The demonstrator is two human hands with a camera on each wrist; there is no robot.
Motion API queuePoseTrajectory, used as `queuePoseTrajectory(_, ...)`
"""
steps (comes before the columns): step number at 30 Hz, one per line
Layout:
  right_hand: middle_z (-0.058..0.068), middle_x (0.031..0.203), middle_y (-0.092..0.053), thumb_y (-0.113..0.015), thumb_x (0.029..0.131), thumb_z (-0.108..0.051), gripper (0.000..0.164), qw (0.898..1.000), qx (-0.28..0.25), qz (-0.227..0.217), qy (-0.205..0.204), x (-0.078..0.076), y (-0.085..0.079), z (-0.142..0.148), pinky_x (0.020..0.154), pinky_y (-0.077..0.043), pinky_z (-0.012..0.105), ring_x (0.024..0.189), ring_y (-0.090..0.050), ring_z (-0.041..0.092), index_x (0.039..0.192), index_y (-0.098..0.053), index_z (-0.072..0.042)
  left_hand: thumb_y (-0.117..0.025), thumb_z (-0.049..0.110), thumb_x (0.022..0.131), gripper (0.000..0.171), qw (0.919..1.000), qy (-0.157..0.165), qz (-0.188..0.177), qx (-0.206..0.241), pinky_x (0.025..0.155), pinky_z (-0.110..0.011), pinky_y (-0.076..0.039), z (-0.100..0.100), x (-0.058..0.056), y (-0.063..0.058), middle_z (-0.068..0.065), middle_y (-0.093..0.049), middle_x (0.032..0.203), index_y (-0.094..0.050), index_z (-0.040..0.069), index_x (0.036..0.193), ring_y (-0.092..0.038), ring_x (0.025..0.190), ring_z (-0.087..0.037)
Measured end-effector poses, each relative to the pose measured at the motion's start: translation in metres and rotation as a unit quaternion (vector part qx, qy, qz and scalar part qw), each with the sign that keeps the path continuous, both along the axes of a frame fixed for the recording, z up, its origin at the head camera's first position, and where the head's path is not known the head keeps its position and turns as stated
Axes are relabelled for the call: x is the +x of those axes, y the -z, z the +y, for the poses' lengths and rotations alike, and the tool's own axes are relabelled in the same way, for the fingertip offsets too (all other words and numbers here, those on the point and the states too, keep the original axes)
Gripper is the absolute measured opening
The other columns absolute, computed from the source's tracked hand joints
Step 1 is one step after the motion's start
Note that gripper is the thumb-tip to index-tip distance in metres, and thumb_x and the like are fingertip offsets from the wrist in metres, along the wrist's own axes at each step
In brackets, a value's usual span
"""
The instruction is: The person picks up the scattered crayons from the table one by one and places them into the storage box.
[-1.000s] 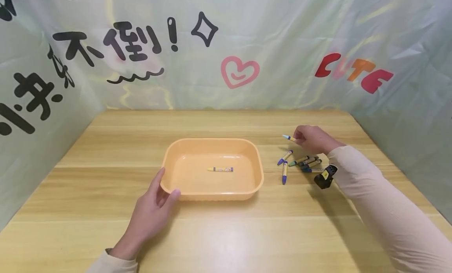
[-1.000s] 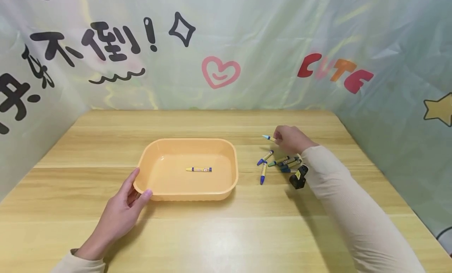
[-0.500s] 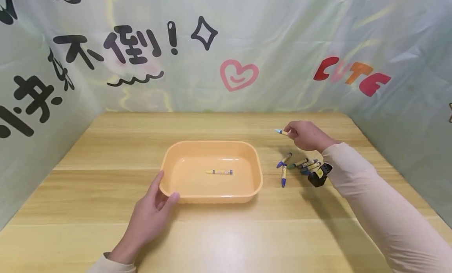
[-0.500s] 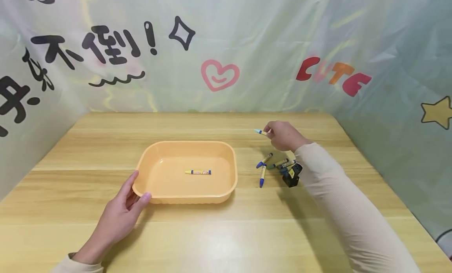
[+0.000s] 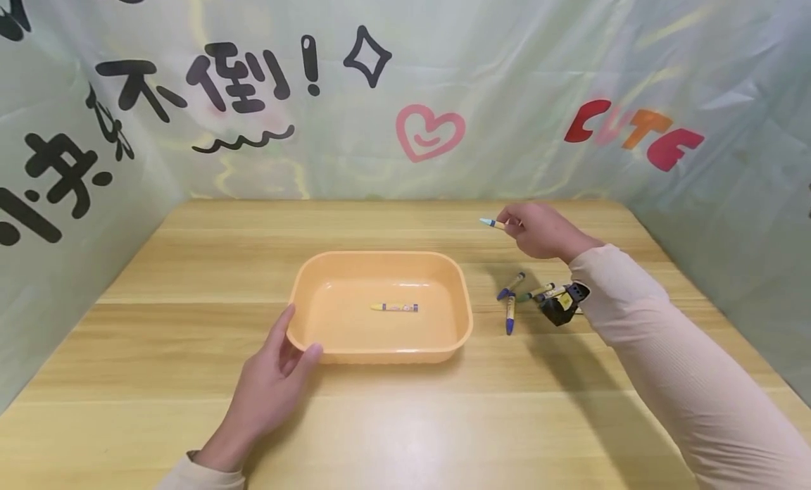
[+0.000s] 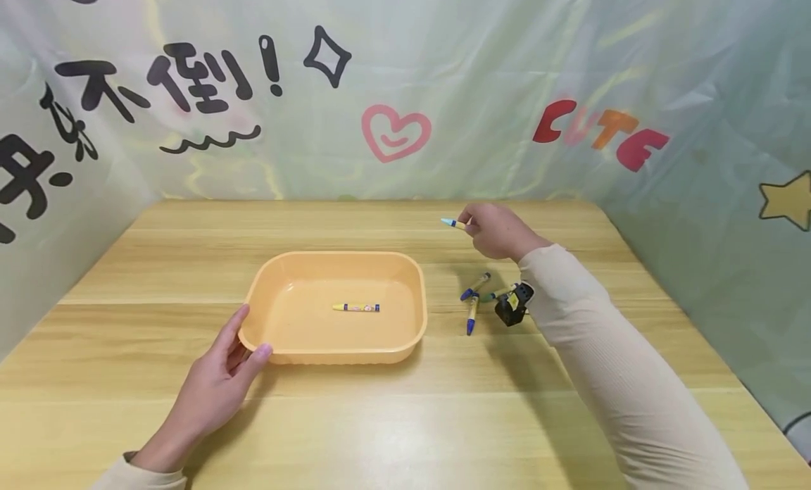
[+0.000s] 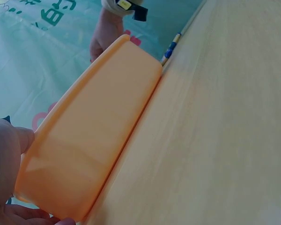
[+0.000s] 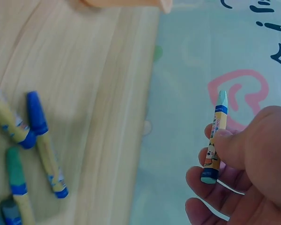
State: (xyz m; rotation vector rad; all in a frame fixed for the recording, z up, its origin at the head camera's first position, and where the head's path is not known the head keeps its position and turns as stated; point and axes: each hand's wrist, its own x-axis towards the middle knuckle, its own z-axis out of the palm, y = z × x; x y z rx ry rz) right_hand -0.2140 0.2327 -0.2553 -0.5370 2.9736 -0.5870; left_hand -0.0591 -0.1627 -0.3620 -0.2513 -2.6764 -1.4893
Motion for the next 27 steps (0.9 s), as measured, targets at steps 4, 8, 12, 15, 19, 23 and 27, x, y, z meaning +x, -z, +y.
queuePoseTrajectory(4,0.022,0.11,-0.061,-0.044,0.1,-0.002,0.025,1.0,-0.003,-0.01,0.008,0.0,-0.003,-0.008,0.083,-0.051,0.052,0.1,-0.057,0.036,0.119,-0.059,0.003,-0.057,0.039,0.098,0.079,1.0,-0.001,-0.002,-0.002,0.097,-0.034,-0.046,0.0,0.0,0.0,-0.024,-0.034,0.149,-0.013,0.007,0.155,-0.048,0.126,-0.036)
queuePoseTrajectory(8,0.023,0.113,-0.062,-0.044,0.1,-0.003,0.026,1.0,0.0,-0.008,0.006,-0.001,-0.005,-0.016,0.089,-0.051,0.054,0.107,-0.058,0.038,0.12,-0.06,0.003,-0.057,0.039,0.098,0.079,1.0,0.0,-0.003,-0.001,0.097,-0.033,-0.045,0.0,0.0,-0.001,-0.024,-0.033,0.149,-0.013,0.007,0.156,-0.047,0.127,-0.036)
queuePoseTrajectory(12,0.022,0.112,-0.063,-0.045,0.099,-0.002,0.026,1.0,-0.002,0.003,0.0,-0.002,-0.006,-0.023,0.088,-0.051,0.053,0.106,-0.059,0.037,0.118,-0.061,0.003,-0.057,0.039,0.099,0.079,1.0,0.001,-0.004,0.001,0.098,-0.033,-0.045,0.0,0.0,-0.001,-0.024,-0.032,0.15,-0.013,0.007,0.156,-0.047,0.127,-0.036)
queuePoseTrajectory(15,0.021,0.11,-0.063,-0.046,0.098,-0.002,0.025,1.0,-0.01,0.01,-0.008,-0.002,-0.006,-0.029,0.088,-0.051,0.052,0.104,-0.059,0.036,0.117,-0.062,0.003,-0.057,0.039,0.099,0.079,1.0,0.002,-0.006,0.004,0.098,-0.033,-0.045,0.0,0.0,-0.001,-0.024,-0.032,0.15,-0.012,0.007,0.156,-0.046,0.128,-0.035)
queuePoseTrajectory(19,0.021,0.11,-0.063,-0.047,0.098,-0.003,0.024,1.0,-0.022,0.006,-0.014,-0.003,-0.005,-0.036,0.089,-0.051,0.052,0.104,-0.059,0.036,0.117,-0.062,0.002,-0.056,0.041,0.098,0.079,1.0,0.0,-0.01,0.003,0.097,-0.032,-0.045,0.001,0.0,-0.001,-0.023,-0.031,0.15,-0.012,0.008,0.156,-0.047,0.127,-0.035)
queuePoseTrajectory(23,0.02,0.11,-0.063,-0.048,0.098,-0.003,0.024,0.999,-0.023,0.003,-0.022,-0.005,-0.004,-0.043,0.091,-0.051,0.051,0.105,-0.059,0.035,0.116,-0.062,0.002,-0.056,0.041,0.098,0.079,0.9999,0.0,-0.012,0.003,0.097,-0.032,-0.045,0.001,-0.001,-0.001,-0.023,-0.031,0.15,-0.012,0.009,0.156,-0.047,0.127,-0.036)
queuePoseTrajectory(27,0.019,0.108,-0.064,-0.049,0.098,-0.004,0.022,0.999,-0.013,0.005,-0.037,-0.006,-0.006,-0.05,0.091,-0.051,0.05,0.103,-0.06,0.034,0.114,-0.064,0.003,-0.056,0.04,0.099,0.079,0.9999,0.003,-0.01,0.006,0.097,-0.033,-0.045,0.001,0.0,-0.001,-0.023,-0.032,0.15,-0.012,0.009,0.156,-0.047,0.127,-0.036)
